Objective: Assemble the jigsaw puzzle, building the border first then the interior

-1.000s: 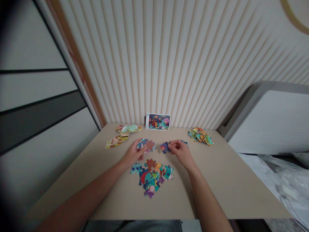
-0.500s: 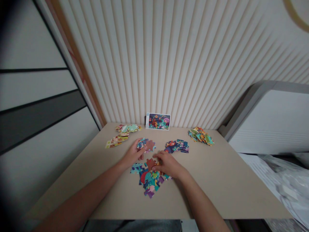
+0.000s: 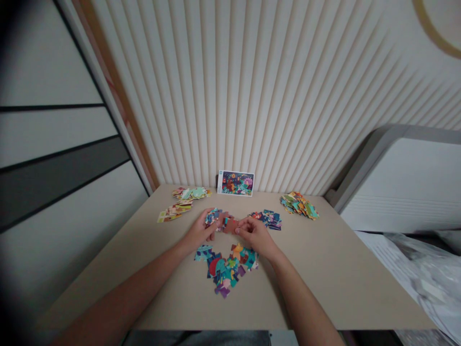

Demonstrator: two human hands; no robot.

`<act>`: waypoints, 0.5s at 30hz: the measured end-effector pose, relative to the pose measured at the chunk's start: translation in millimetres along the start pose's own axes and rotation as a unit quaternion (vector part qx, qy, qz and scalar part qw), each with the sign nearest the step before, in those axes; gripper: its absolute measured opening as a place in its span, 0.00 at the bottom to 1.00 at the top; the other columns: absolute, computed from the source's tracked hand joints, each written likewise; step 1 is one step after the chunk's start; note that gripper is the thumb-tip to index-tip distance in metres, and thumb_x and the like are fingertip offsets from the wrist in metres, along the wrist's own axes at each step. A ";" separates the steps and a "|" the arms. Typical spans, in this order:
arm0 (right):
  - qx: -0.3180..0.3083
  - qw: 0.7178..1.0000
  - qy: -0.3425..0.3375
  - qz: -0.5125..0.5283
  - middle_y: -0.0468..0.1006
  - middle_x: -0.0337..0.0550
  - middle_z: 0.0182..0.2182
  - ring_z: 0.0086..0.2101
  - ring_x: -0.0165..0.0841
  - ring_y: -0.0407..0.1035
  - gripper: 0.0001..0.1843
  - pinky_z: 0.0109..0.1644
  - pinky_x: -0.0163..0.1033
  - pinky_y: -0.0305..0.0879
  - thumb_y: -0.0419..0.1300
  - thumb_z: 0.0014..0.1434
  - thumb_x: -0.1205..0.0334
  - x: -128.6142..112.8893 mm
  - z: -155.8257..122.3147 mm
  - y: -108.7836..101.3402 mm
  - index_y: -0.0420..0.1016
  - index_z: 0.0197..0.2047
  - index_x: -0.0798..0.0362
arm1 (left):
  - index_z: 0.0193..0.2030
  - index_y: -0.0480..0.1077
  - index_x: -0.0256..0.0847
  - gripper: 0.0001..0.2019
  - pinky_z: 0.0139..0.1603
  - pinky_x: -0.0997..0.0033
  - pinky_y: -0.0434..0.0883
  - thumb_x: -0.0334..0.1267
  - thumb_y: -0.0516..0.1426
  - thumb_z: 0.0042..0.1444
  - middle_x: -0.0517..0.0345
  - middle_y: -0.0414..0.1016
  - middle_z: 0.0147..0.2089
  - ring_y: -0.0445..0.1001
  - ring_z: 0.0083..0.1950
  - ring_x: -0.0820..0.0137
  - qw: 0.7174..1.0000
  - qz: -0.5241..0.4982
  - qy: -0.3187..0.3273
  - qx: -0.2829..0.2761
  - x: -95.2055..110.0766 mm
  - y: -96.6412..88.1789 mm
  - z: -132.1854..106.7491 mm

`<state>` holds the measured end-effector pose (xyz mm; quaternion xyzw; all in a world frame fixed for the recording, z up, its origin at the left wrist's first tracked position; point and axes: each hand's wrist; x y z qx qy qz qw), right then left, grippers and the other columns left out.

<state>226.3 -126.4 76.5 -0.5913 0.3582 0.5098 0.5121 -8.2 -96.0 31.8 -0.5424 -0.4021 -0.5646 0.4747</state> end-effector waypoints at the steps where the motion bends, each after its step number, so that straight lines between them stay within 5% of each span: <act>1: 0.008 1.000 0.001 0.003 0.76 0.38 0.27 0.25 0.28 0.64 0.24 0.30 0.35 0.59 0.70 0.52 0.41 0.6 1.0 -1.2 0.72 0.38 0.53 | 0.66 0.57 0.42 0.35 0.19 0.80 0.64 0.56 0.62 0.59 0.65 0.71 0.29 0.69 0.20 0.76 1.000 -0.005 -0.002 -0.007 0.4 0.1 -0.4; 9: 0.040 0.999 0.009 -0.016 0.76 0.39 0.26 0.24 0.30 0.66 0.25 0.29 0.36 0.61 0.69 0.52 0.39 11.8 2.9 6.0 0.71 0.35 0.52 | 0.67 0.56 0.42 0.36 0.21 0.78 0.67 0.53 0.64 0.57 0.66 0.70 0.31 0.69 0.21 0.77 0.997 -0.016 0.012 -0.076 -2.2 3.0 -4.0; 15: 0.005 0.999 -0.008 -0.047 0.71 0.35 0.24 0.23 0.29 0.61 0.25 0.27 0.34 0.55 0.66 0.56 0.37 7.4 0.9 0.8 0.72 0.41 0.52 | 0.67 0.56 0.42 0.36 0.20 0.79 0.67 0.54 0.64 0.58 0.64 0.72 0.33 0.68 0.21 0.78 0.998 -0.013 0.014 -0.061 -5.2 3.8 -3.2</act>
Point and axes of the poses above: each hand's wrist, its own z-axis towards the middle knuckle, its own y-axis out of the palm, x = y × z
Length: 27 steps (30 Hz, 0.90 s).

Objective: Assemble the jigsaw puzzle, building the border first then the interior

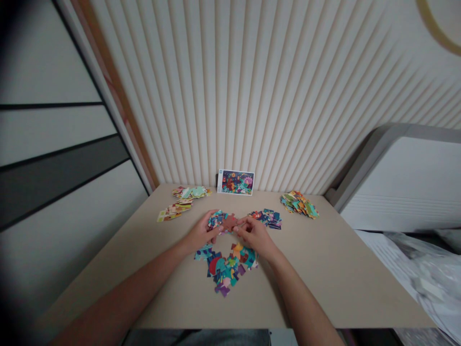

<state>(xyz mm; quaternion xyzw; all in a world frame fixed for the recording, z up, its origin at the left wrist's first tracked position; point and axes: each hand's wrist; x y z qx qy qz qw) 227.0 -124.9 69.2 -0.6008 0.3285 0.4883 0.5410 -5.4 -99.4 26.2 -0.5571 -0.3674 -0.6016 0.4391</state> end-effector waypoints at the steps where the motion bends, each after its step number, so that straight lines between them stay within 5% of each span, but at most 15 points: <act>1: -0.001 1.000 -0.004 -0.015 0.70 0.35 0.24 0.24 0.28 0.60 0.25 0.27 0.34 0.55 0.66 0.56 0.38 -0.5 -0.9 -4.6 0.73 0.40 0.52 | 0.67 0.56 0.42 0.36 0.20 0.79 0.66 0.54 0.63 0.58 0.64 0.72 0.33 0.68 0.20 0.78 1.000 -0.002 -0.002 0.005 0.8 -0.2 0.2; 5: -0.114 0.990 0.013 -0.083 0.69 0.36 0.26 0.27 0.29 0.61 0.22 0.30 0.34 0.56 0.67 0.57 0.42 -2.6 -9.2 -24.3 0.75 0.38 0.54 | 0.66 0.57 0.41 0.36 0.19 0.80 0.64 0.55 0.63 0.58 0.66 0.71 0.29 0.67 0.19 0.77 1.000 -0.003 -0.020 0.021 6.4 -1.5 -0.1; 9: -0.240 0.955 0.007 -0.174 0.71 0.36 0.31 0.31 0.30 0.63 0.23 0.33 0.34 0.58 0.73 0.50 0.51 -4.0 -17.7 -31.4 0.78 0.46 0.52 | 0.67 0.57 0.41 0.37 0.19 0.80 0.64 0.56 0.64 0.57 0.67 0.70 0.27 0.69 0.20 0.76 0.999 -0.004 -0.029 0.022 9.4 -2.7 -0.7; 13: -0.235 0.948 -0.002 -0.212 0.69 0.35 0.33 0.32 0.30 0.63 0.28 0.35 0.34 0.58 0.74 0.49 0.55 -1.8 -18.9 -28.4 0.75 0.53 0.50 | 0.69 0.55 0.41 0.39 0.19 0.81 0.63 0.56 0.63 0.58 0.70 0.67 0.22 0.67 0.19 0.75 0.999 0.001 -0.036 0.022 7.0 -2.9 -0.6; 18: -0.206 0.962 0.007 -0.179 0.71 0.35 0.32 0.32 0.30 0.64 0.23 0.33 0.33 0.58 0.74 0.49 0.55 0.7 -18.0 -26.2 0.74 0.46 0.52 | 0.69 0.55 0.41 0.39 0.18 0.81 0.62 0.57 0.63 0.58 0.70 0.67 0.23 0.67 0.18 0.76 0.999 -0.005 -0.039 0.023 6.9 -2.7 -0.2; 23: -0.147 0.988 0.003 -0.040 0.72 0.38 0.30 0.30 0.31 0.65 0.18 0.32 0.34 0.60 0.65 0.60 0.46 -6.7 -15.6 -26.1 0.70 0.40 0.53 | 0.68 0.55 0.43 0.37 0.18 0.80 0.63 0.57 0.62 0.59 0.69 0.67 0.24 0.67 0.19 0.76 0.999 -0.005 -0.035 0.022 9.1 -2.3 0.2; 27: -0.085 0.993 -0.017 0.085 0.73 0.37 0.31 0.31 0.30 0.69 0.20 0.35 0.35 0.64 0.67 0.59 0.44 -12.6 -9.5 -24.9 0.69 0.39 0.52 | 0.68 0.55 0.43 0.37 0.18 0.80 0.64 0.57 0.62 0.59 0.68 0.69 0.25 0.68 0.19 0.75 0.999 0.000 -0.037 0.019 8.9 -2.5 0.1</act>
Point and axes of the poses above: each hand's wrist, its own z-axis towards the middle knuckle, its own y-axis out of the palm, x = y × z
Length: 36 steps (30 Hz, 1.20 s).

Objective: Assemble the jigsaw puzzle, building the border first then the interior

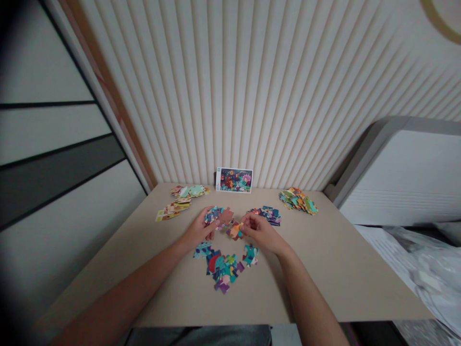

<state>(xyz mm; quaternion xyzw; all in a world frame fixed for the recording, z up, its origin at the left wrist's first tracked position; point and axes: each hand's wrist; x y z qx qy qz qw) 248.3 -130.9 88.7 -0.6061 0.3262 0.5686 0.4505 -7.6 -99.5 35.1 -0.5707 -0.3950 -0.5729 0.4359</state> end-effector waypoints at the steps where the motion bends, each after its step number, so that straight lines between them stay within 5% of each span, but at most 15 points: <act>1: 0.014 1.000 -0.003 0.021 0.74 0.37 0.31 0.31 0.30 0.69 0.21 0.35 0.35 0.64 0.68 0.58 0.44 -0.1 1.8 0.1 0.69 0.40 0.52 | 0.68 0.55 0.43 0.37 0.18 0.80 0.64 0.57 0.62 0.59 0.68 0.69 0.26 0.68 0.19 0.75 1.000 0.000 -0.001 -0.001 -0.1 0.0 0.0; 9: 0.081 0.995 0.016 0.056 0.79 0.38 0.28 0.27 0.31 0.72 0.23 0.34 0.37 0.68 0.72 0.53 0.44 11.1 9.3 1.9 0.71 0.39 0.52 | 0.68 0.54 0.42 0.38 0.19 0.80 0.64 0.55 0.63 0.58 0.68 0.69 0.27 0.68 0.20 0.76 0.999 -0.022 -0.001 -0.025 1.0 0.0 -1.0; 16: 0.096 0.995 0.024 -0.004 0.77 0.38 0.24 0.25 0.31 0.72 0.24 0.30 0.35 0.65 0.71 0.53 0.42 23.0 15.9 24.1 0.68 0.36 0.52 | 0.67 0.55 0.42 0.37 0.23 0.78 0.68 0.52 0.65 0.56 0.61 0.74 0.36 0.71 0.24 0.77 0.997 -0.022 0.019 -0.074 4.5 0.3 -4.5; 22: -0.006 0.996 0.047 -0.078 0.70 0.31 0.25 0.24 0.28 0.63 0.26 0.27 0.33 0.57 0.70 0.54 0.43 10.1 0.4 7.0 0.69 0.46 0.51 | 0.68 0.55 0.43 0.38 0.23 0.77 0.71 0.51 0.65 0.56 0.58 0.76 0.40 0.72 0.25 0.75 0.999 0.003 0.019 -0.042 -1.2 1.3 -3.3; 27: -0.150 0.949 0.106 -0.258 0.71 0.34 0.30 0.29 0.29 0.63 0.23 0.31 0.33 0.57 0.75 0.46 0.55 9.5 -20.2 -25.8 0.75 0.43 0.52 | 0.68 0.55 0.45 0.38 0.21 0.78 0.68 0.52 0.65 0.56 0.60 0.76 0.38 0.71 0.23 0.76 1.000 -0.007 0.000 -0.022 -3.5 0.7 -1.8; 36: -0.144 0.928 0.078 -0.334 0.73 0.38 0.35 0.34 0.32 0.64 0.20 0.36 0.34 0.59 0.73 0.44 0.65 9.5 -20.6 -22.6 0.77 0.43 0.52 | 0.68 0.53 0.47 0.39 0.20 0.81 0.66 0.54 0.65 0.55 0.62 0.75 0.37 0.71 0.22 0.78 0.999 -0.008 -0.034 -0.014 1.0 -0.6 -2.3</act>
Point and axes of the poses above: each hand's wrist, its own z-axis towards the middle knuckle, its own y-axis out of the palm, x = y × z
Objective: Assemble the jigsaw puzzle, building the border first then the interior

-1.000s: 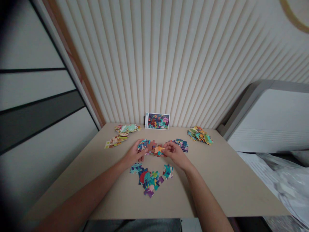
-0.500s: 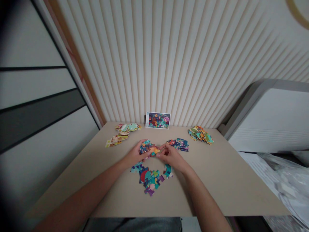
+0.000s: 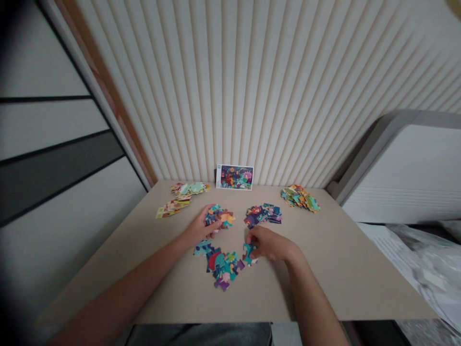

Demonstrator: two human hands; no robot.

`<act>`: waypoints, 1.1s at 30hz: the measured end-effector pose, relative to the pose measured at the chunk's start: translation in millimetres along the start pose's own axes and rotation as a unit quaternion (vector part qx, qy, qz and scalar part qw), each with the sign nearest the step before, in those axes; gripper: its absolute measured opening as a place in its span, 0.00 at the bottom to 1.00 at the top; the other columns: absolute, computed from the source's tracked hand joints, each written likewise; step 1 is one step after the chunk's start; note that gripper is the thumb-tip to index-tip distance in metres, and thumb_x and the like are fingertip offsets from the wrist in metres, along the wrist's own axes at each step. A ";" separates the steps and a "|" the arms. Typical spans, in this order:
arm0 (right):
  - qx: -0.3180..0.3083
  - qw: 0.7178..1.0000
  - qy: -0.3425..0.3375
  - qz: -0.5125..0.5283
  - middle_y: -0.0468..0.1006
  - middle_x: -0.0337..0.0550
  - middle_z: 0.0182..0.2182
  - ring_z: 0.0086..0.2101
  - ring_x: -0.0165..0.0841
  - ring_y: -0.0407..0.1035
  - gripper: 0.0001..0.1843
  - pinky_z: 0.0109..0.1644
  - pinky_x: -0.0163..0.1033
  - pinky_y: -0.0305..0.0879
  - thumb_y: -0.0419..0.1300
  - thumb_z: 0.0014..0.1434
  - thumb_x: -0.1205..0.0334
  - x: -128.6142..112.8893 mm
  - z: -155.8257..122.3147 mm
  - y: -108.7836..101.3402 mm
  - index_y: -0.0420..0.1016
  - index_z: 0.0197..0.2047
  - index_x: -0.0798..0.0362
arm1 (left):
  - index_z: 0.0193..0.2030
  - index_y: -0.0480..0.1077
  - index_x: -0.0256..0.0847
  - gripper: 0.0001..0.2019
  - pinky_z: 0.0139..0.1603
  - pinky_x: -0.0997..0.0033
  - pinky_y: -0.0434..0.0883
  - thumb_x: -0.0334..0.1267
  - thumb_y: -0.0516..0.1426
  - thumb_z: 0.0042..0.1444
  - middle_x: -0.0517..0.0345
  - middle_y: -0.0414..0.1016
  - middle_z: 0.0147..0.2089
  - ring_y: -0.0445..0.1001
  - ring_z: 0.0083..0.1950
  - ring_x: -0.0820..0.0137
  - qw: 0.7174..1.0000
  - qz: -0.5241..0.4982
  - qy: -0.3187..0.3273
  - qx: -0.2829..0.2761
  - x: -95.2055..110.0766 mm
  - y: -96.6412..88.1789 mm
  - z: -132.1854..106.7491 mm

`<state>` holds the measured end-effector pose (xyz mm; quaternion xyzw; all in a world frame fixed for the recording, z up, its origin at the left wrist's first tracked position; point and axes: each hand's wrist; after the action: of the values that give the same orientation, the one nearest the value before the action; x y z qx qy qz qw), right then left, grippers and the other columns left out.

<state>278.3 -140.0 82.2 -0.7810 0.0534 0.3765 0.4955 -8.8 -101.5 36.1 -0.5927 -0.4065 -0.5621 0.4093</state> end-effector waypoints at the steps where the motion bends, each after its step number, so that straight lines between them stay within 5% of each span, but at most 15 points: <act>1: 0.005 1.000 -0.011 0.000 0.74 0.39 0.36 0.35 0.32 0.64 0.20 0.37 0.35 0.59 0.73 0.44 0.66 -1.0 0.2 -0.2 0.78 0.43 0.52 | 0.68 0.53 0.46 0.39 0.20 0.81 0.67 0.54 0.65 0.55 0.62 0.75 0.37 0.71 0.22 0.78 1.000 0.002 0.001 0.001 0.8 0.0 -0.3; 6: -0.005 0.997 -0.043 0.060 0.73 0.37 0.31 0.31 0.31 0.64 0.10 0.34 0.34 0.59 0.68 0.54 0.63 -10.8 2.0 0.1 0.76 0.40 0.53 | 0.68 0.53 0.45 0.38 0.19 0.81 0.66 0.55 0.65 0.56 0.61 0.75 0.39 0.71 0.22 0.78 1.000 0.010 0.021 -0.005 3.1 -0.3 -0.6; 11: 0.149 0.967 -0.080 0.189 0.72 0.38 0.34 0.33 0.32 0.64 0.18 0.37 0.36 0.62 0.64 0.61 0.53 -21.2 11.5 -0.6 0.73 0.52 0.50 | 0.68 0.52 0.44 0.38 0.19 0.80 0.66 0.54 0.64 0.58 0.61 0.75 0.37 0.71 0.22 0.77 1.000 0.021 0.024 -0.003 2.1 -0.7 0.1; 15: 0.235 0.924 -0.074 0.292 0.70 0.38 0.33 0.33 0.32 0.65 0.22 0.37 0.37 0.63 0.67 0.57 0.45 -19.3 26.3 3.1 0.73 0.47 0.51 | 0.68 0.53 0.44 0.38 0.19 0.79 0.66 0.54 0.64 0.58 0.61 0.75 0.36 0.71 0.22 0.76 0.999 0.022 0.029 -0.009 0.5 -1.4 0.7; 20: 0.264 0.897 -0.048 0.351 0.70 0.35 0.29 0.29 0.31 0.66 0.26 0.35 0.38 0.63 0.72 0.51 0.42 -20.0 46.6 23.5 0.67 0.40 0.50 | 0.68 0.53 0.45 0.39 0.20 0.80 0.67 0.54 0.65 0.56 0.61 0.76 0.37 0.72 0.23 0.77 0.999 0.003 0.027 -0.026 1.9 -1.0 -0.2; 28: 0.251 0.929 -0.053 0.266 0.72 0.36 0.32 0.32 0.33 0.67 0.29 0.37 0.38 0.63 0.68 0.56 0.42 -20.5 49.4 36.4 0.67 0.52 0.50 | 0.69 0.53 0.44 0.39 0.20 0.80 0.66 0.53 0.64 0.57 0.62 0.75 0.34 0.70 0.22 0.76 0.999 0.010 0.029 0.011 2.7 -1.5 -0.6; 33: 0.095 0.989 -0.100 0.056 0.74 0.43 0.41 0.41 0.37 0.68 0.28 0.47 0.41 0.64 0.74 0.51 0.49 -20.7 30.8 23.1 0.77 0.53 0.49 | 0.68 0.55 0.46 0.37 0.18 0.81 0.64 0.55 0.64 0.57 0.64 0.74 0.32 0.69 0.20 0.77 0.996 0.008 0.036 0.086 -0.1 -4.6 5.5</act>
<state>236.6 -132.5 71.6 -0.6845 0.0832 0.4728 0.5486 -11.4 -94.8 35.9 -0.5379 -0.4331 -0.5428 0.4779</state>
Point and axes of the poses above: each hand's wrist, its own z-axis towards the middle knuckle, its own y-axis out of the palm, x = y × z
